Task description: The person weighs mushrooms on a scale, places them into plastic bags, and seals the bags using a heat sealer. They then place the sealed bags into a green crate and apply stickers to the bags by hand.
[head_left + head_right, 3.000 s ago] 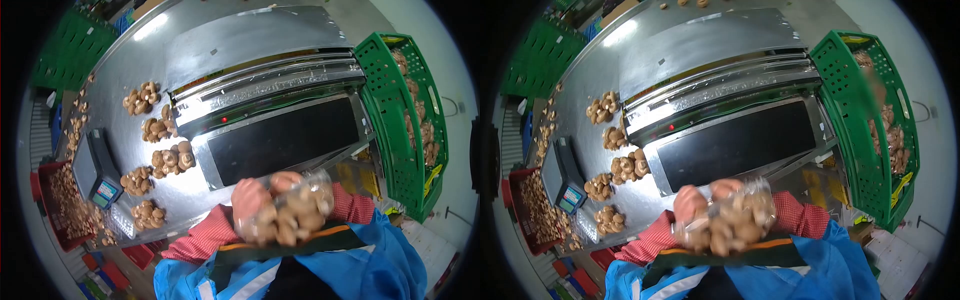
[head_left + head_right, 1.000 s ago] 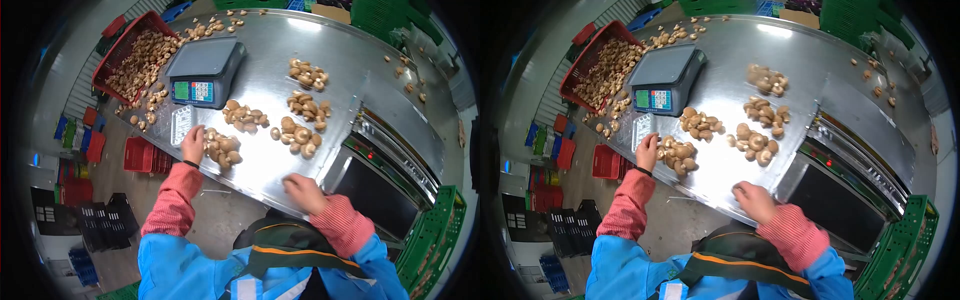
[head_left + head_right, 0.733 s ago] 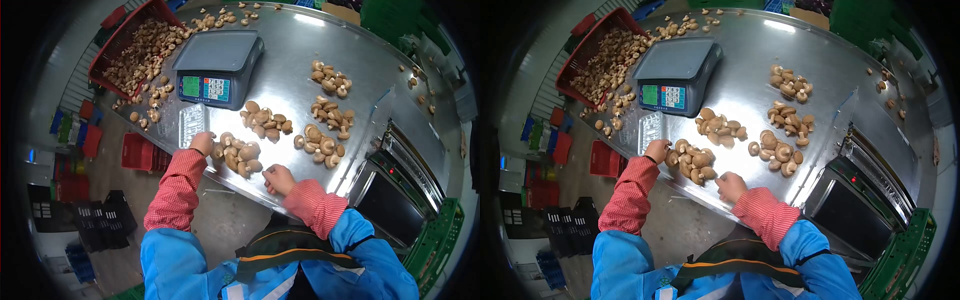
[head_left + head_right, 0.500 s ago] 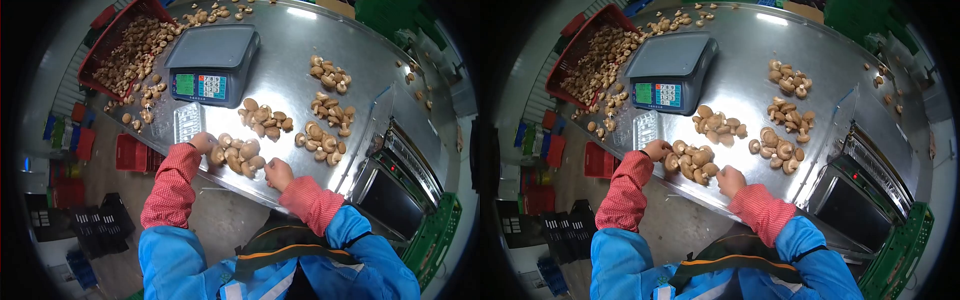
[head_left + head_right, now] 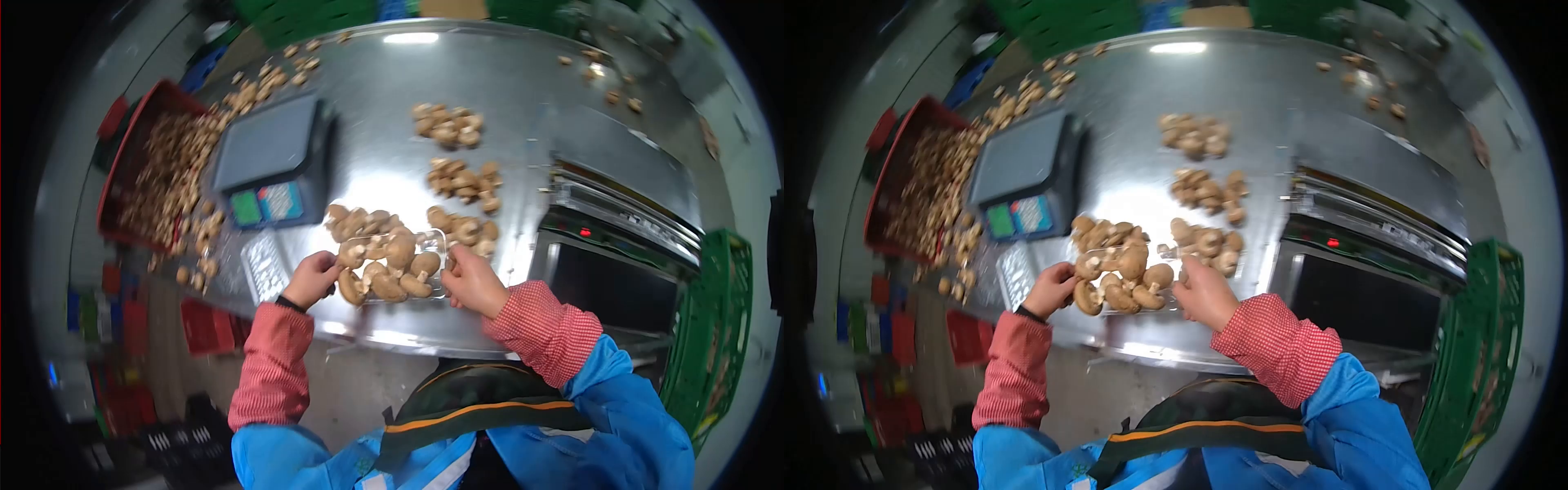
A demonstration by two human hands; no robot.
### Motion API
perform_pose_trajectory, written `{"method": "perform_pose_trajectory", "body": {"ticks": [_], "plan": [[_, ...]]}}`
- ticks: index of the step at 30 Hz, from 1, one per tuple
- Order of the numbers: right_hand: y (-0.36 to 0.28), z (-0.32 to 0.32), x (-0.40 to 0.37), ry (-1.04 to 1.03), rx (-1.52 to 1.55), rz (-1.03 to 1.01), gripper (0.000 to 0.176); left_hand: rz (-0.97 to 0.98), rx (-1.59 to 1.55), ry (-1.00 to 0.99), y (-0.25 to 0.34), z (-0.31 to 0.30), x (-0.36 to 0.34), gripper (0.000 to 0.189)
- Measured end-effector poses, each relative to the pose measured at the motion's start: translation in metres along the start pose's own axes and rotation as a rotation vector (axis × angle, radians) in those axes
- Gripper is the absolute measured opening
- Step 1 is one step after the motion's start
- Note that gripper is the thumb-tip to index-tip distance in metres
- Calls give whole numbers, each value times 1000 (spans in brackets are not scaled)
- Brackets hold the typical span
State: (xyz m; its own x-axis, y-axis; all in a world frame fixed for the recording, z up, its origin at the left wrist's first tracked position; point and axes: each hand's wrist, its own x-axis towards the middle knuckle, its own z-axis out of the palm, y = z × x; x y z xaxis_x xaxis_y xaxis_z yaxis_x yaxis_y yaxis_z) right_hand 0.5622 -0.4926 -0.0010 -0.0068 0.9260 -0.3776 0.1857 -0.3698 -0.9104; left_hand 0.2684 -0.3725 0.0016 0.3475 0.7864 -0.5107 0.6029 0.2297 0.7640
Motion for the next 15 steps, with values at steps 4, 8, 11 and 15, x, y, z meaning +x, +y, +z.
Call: {"method": "perform_pose_trajectory", "body": {"ticks": [4,8,11,15], "plan": [[-31,-109,-43,156,-42,-73,16,126,-131,-125,109,46,22,10],[-30,-237,-78,379,-93,-132,15,359,-13,-228,220,134,75,21],[-11,-329,-89,554,-250,-136,16,550,58,-253,285,210,131,22],[35,-420,-72,664,-338,-192,18,436,3,-302,343,287,182,20]]}}
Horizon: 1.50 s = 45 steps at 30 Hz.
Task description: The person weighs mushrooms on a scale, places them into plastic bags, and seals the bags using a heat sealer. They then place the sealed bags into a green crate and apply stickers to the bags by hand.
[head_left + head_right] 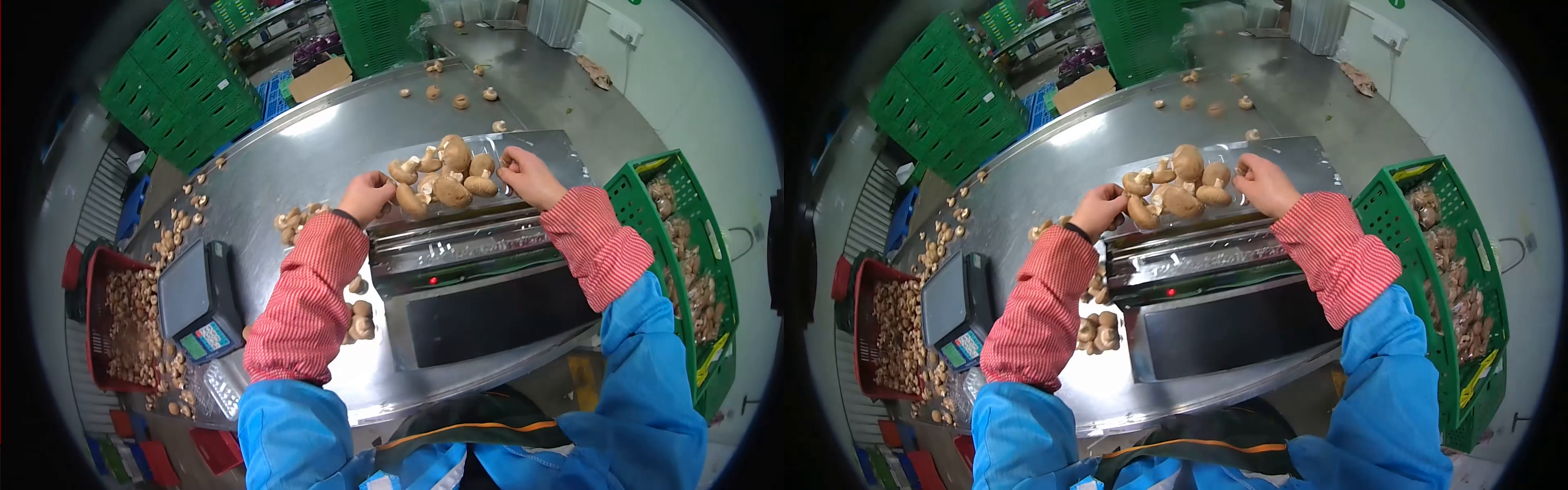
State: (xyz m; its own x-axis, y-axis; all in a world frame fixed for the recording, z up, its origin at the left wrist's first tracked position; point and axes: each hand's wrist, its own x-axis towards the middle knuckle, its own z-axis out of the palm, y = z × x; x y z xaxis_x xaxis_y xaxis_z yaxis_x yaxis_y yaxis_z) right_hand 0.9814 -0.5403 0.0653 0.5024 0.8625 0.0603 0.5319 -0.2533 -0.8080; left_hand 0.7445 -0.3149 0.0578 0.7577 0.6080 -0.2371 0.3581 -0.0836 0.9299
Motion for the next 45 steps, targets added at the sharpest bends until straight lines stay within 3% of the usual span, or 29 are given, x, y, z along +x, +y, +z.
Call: {"method": "perform_pose_trajectory", "body": {"ticks": [4,8,11,12,15,19,22,26,31,34,36,37,39,42,45], "plan": [[35,-7,15,26,-153,-26,20,-56,146,7,-7,24,39,17],[44,-7,7,-12,-204,-6,22,-161,162,-3,-1,26,22,22],[30,-29,-17,63,-345,-130,22,54,286,109,-8,11,-9,21],[25,-42,-30,114,-379,-190,22,211,386,143,-13,1,-25,22],[17,-87,-72,48,-705,-431,23,641,790,22,-7,-16,-82,35],[23,-103,-90,-64,-1168,-711,26,695,1089,-127,4,-6,-109,36],[22,-84,-77,-173,-1107,-844,28,818,1288,-211,13,9,-98,25],[39,-52,-71,-214,-894,-941,14,1004,1385,-253,-9,17,-81,14],[29,-63,-105,108,-645,-713,16,741,667,258,-16,28,-104,14],[0,-81,-115,61,-679,-607,13,659,427,427,-1,31,-124,5],[-17,-82,-102,287,-356,-586,10,426,-139,458,23,30,-128,7],[-28,-82,-95,399,-194,-570,9,432,-185,472,44,26,-127,9],[-53,-85,-76,316,424,-195,2,520,-307,530,82,13,-107,12],[-69,-84,-2,352,622,-226,7,641,-498,676,119,-4,-46,14],[-41,-59,70,434,623,-134,10,707,-324,660,98,-15,39,15]]}}
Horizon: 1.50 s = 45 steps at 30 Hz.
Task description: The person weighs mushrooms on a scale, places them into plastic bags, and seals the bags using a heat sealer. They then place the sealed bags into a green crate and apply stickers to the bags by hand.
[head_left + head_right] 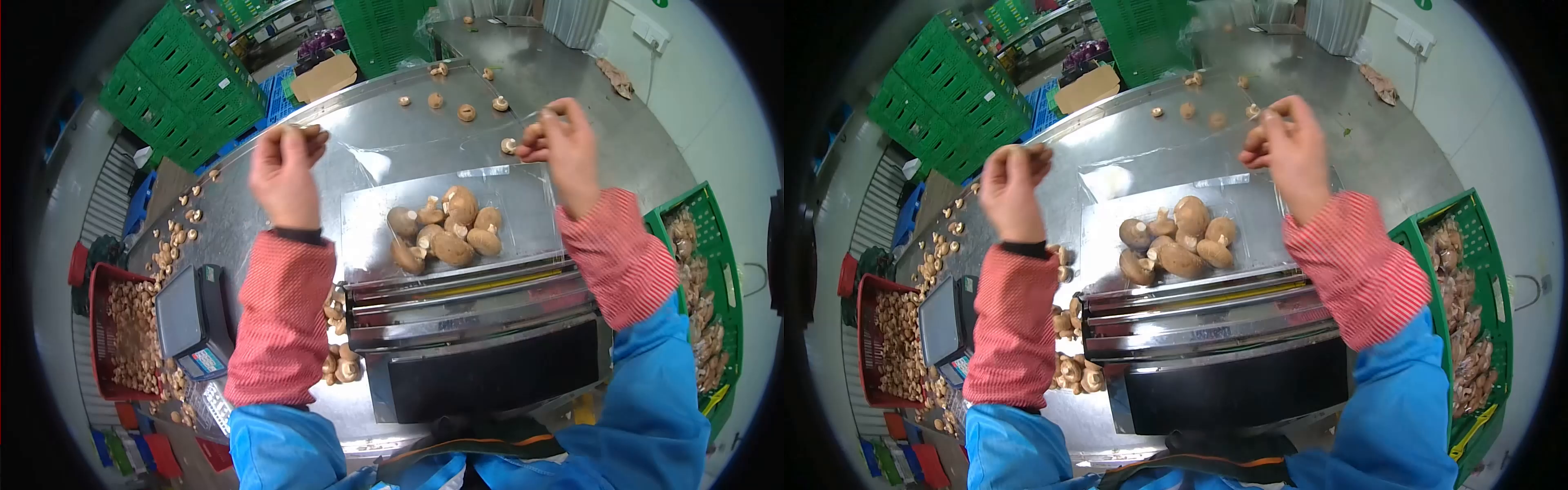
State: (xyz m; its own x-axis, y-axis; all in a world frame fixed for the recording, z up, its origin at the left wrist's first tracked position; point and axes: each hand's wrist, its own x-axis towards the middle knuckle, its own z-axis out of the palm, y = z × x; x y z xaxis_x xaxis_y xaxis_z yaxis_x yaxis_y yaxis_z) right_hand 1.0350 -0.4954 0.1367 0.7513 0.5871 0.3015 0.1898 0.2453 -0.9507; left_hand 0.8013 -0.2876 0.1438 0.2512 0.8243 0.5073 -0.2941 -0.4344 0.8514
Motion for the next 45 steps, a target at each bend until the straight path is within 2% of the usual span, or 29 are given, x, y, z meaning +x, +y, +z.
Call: {"method": "perform_pose_trajectory", "body": {"ticks": [1,3,5,7,9,11,12,15,18,21,23,25,27,28,29,31,33,35,37,39,41,42,44,45], "plan": [[25,5,10,1,-84,12,10,18,99,-36,-29,3,5,16],[62,11,16,-11,-225,29,10,-72,334,-202,-76,2,-6,19],[80,16,9,-37,-332,34,10,-370,201,-207,-89,-5,-25,29],[76,15,5,-21,-336,-32,9,-554,258,-268,-74,-23,-37,59],[65,15,-2,0,-331,-115,8,-586,567,-491,-54,-36,-54,71],[47,15,-9,22,-319,-221,7,-671,587,-621,-53,-48,-64,83],[36,16,-14,43,-305,-251,5,-693,548,-663,-46,-48,-67,75],[15,11,-35,60,-191,-386,4,-751,381,-716,-42,-50,-74,34],[-6,-2,-65,20,-234,-565,5,-656,240,-521,-22,-44,-86,14],[-25,-20,-91,-28,-296,-708,10,-304,260,-320,5,-47,-112,9],[-34,-29,-103,-48,-266,-769,12,-137,362,-217,20,-52,-140,1],[-40,-35,-112,-45,-161,-803,13,-28,272,-130,40,-52,-161,5],[-42,-35,-110,56,-86,-755,13,242,383,-179,55,-53,-153,8],[-43,-29,-102,122,-67,-704,13,150,485,-120,65,-48,-145,8],[-43,-22,-92,187,-49,-653,13,167,523,-95,66,-41,-127,5],[-31,-2,-55,134,59,-483,11,-293,251,-24,46,-33,-96,4],[2,7,-10,130,30,-321,10,-664,-117,-37,25,-21,-62,3],[39,16,16,114,-195,-192,11,-769,-314,-187,-37,-34,-34,5],[73,23,15,22,-490,-164,13,-792,-128,109,-47,9,-40,8],[96,24,11,-68,-710,-151,15,-801,-23,55,-84,4,-47,7],[107,19,-8,-147,-858,-152,16,-768,228,-146,-111,-8,-51,8],[104,17,-14,-202,-898,-226,15,-814,254,-229,-105,-6,-60,10],[93,13,-22,-308,-972,-374,14,-644,444,-456,-104,-10,-66,18],[90,11,-22,-345,-971,-347,15,-572,560,-575,-90,-5,-66,20]]}}
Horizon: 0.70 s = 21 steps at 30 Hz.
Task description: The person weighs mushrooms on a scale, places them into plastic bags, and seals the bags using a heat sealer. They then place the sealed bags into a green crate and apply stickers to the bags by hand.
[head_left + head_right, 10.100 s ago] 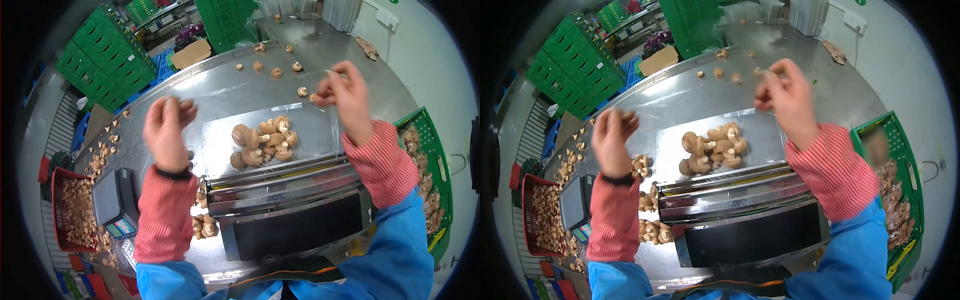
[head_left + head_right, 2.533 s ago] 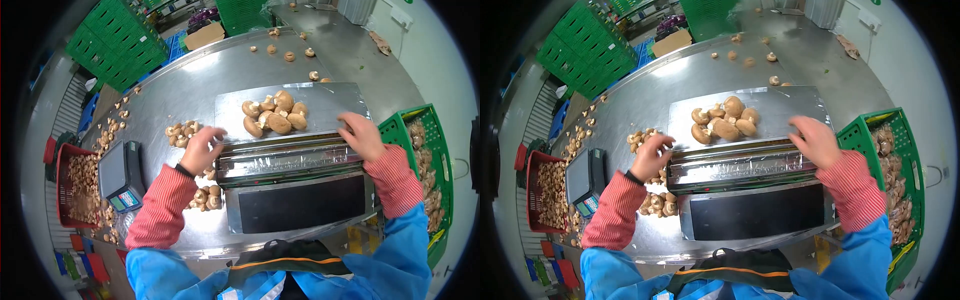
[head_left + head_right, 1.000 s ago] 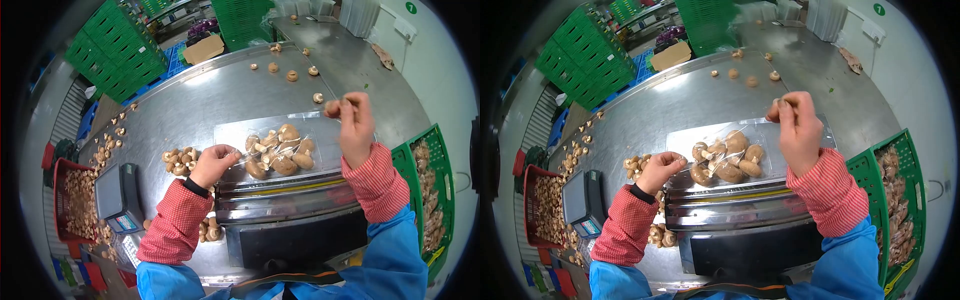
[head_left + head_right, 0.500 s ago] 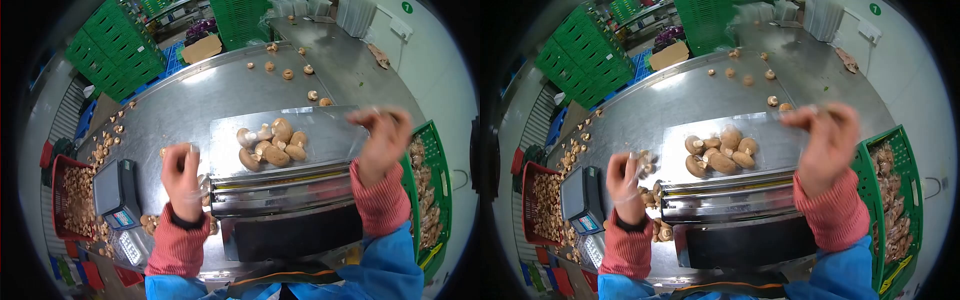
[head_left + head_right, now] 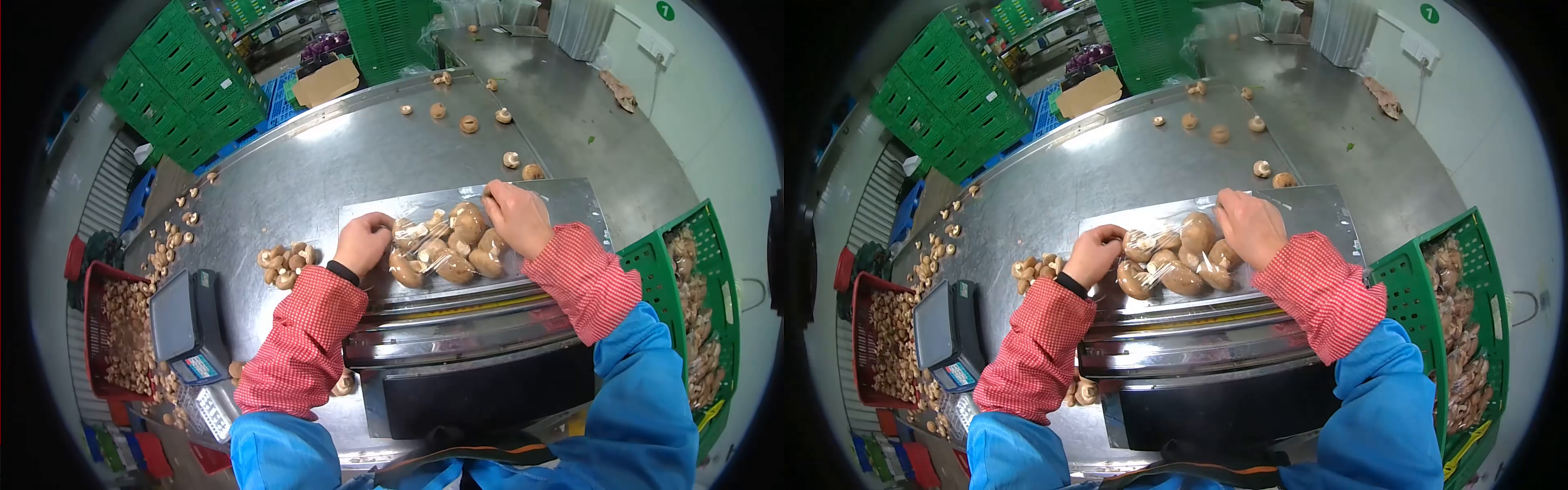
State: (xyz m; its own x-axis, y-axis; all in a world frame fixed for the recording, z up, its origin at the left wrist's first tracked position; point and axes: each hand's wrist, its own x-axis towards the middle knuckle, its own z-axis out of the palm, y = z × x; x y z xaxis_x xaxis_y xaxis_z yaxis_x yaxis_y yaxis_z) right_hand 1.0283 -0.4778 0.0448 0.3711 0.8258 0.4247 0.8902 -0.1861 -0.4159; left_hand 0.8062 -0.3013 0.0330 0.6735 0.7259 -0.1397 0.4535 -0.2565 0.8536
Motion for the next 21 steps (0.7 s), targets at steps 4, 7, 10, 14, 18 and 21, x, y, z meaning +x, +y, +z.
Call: {"method": "perform_pose_trajectory", "body": {"ticks": [4,7,10,14,18,21], "plan": [[5,-8,0,-189,39,87,18,174,187,106,8,-9,-1,22],[10,-3,2,-219,48,115,20,93,-179,214,16,-17,5,25],[11,-1,-1,-201,52,72,20,118,277,-7,12,-1,16,30],[11,0,-2,-199,49,55,18,57,307,-214,7,0,50,29],[12,-2,-2,-220,26,22,19,184,354,-93,12,-1,43,23],[13,0,-1,-206,27,8,21,32,181,14,0,-5,52,21]]}}
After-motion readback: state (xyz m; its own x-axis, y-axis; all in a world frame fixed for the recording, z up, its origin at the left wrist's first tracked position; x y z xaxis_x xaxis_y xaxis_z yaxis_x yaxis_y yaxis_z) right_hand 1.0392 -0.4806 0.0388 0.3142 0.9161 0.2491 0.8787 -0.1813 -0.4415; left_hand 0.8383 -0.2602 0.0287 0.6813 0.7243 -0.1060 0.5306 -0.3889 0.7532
